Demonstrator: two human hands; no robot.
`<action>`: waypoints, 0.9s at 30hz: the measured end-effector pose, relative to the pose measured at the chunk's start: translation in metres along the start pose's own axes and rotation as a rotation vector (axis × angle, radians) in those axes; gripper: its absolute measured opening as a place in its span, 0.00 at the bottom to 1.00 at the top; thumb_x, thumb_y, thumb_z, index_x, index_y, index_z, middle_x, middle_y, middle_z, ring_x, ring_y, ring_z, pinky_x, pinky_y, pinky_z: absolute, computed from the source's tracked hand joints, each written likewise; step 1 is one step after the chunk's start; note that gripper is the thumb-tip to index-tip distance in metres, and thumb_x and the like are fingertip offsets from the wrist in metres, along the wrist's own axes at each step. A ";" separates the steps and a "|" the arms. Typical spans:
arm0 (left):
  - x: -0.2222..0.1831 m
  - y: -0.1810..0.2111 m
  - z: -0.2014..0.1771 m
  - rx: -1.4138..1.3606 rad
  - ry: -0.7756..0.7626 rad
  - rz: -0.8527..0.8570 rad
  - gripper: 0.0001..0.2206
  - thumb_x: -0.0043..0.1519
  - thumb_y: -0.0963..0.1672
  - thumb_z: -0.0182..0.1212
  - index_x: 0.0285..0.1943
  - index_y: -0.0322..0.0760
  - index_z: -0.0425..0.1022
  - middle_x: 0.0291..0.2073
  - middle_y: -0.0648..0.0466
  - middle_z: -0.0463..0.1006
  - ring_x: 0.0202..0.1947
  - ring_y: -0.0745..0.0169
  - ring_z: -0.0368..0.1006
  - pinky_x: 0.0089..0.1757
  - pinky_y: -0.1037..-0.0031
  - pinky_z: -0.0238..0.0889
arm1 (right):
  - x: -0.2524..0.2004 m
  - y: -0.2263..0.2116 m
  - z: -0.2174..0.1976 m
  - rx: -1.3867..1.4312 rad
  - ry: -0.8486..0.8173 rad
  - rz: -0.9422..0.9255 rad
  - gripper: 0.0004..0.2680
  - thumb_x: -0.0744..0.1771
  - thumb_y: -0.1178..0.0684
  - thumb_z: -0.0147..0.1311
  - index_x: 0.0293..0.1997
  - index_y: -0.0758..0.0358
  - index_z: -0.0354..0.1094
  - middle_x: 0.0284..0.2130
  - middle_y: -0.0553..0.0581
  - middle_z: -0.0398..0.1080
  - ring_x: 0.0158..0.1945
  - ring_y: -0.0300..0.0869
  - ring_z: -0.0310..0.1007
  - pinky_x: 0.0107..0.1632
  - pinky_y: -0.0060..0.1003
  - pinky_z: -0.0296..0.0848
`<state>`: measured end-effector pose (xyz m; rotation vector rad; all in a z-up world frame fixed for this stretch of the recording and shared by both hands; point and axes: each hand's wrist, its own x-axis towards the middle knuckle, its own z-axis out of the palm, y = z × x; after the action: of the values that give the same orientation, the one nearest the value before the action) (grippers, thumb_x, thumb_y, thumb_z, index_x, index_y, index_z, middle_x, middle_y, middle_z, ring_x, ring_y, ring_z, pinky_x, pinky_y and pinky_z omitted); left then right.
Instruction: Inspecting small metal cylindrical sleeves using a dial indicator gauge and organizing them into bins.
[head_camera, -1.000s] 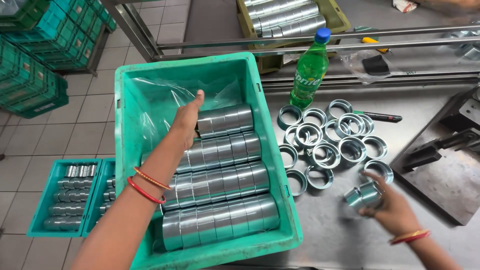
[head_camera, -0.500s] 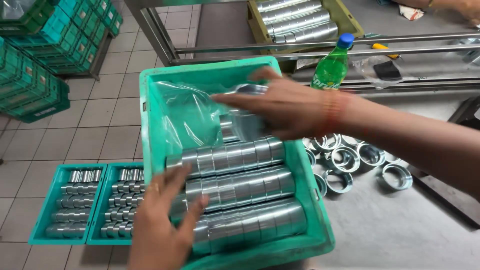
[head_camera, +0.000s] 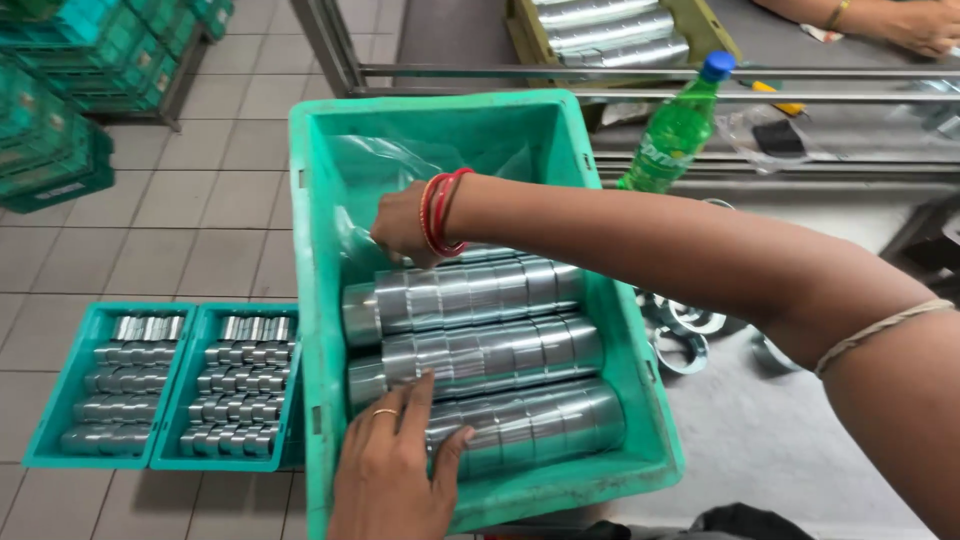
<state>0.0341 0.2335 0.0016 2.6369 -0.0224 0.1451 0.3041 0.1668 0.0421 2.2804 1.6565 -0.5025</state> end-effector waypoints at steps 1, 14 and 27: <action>0.000 0.001 0.004 0.080 -0.008 0.013 0.30 0.55 0.52 0.67 0.66 0.34 0.72 0.54 0.35 0.75 0.57 0.34 0.72 0.51 0.50 0.65 | -0.008 0.004 0.009 0.095 0.120 -0.025 0.18 0.59 0.65 0.56 0.51 0.52 0.77 0.49 0.57 0.75 0.55 0.54 0.72 0.56 0.54 0.72; -0.001 -0.018 0.021 0.243 -0.003 -0.096 0.30 0.52 0.54 0.68 0.63 0.40 0.76 0.46 0.39 0.81 0.48 0.43 0.80 0.46 0.55 0.74 | -0.339 0.082 0.343 0.437 0.388 0.962 0.23 0.54 0.63 0.67 0.54 0.59 0.74 0.44 0.63 0.77 0.48 0.57 0.76 0.52 0.48 0.74; -0.008 -0.026 0.028 0.309 0.131 -0.120 0.24 0.55 0.52 0.69 0.59 0.42 0.81 0.41 0.41 0.83 0.41 0.45 0.83 0.40 0.60 0.77 | -0.328 -0.011 0.312 0.517 0.891 1.079 0.26 0.58 0.57 0.68 0.63 0.45 0.65 0.36 0.51 0.81 0.41 0.47 0.72 0.52 0.40 0.63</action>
<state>0.0301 0.2425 -0.0357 2.9196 0.2194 0.3013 0.1653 -0.2411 -0.0975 3.5717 0.1817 0.4650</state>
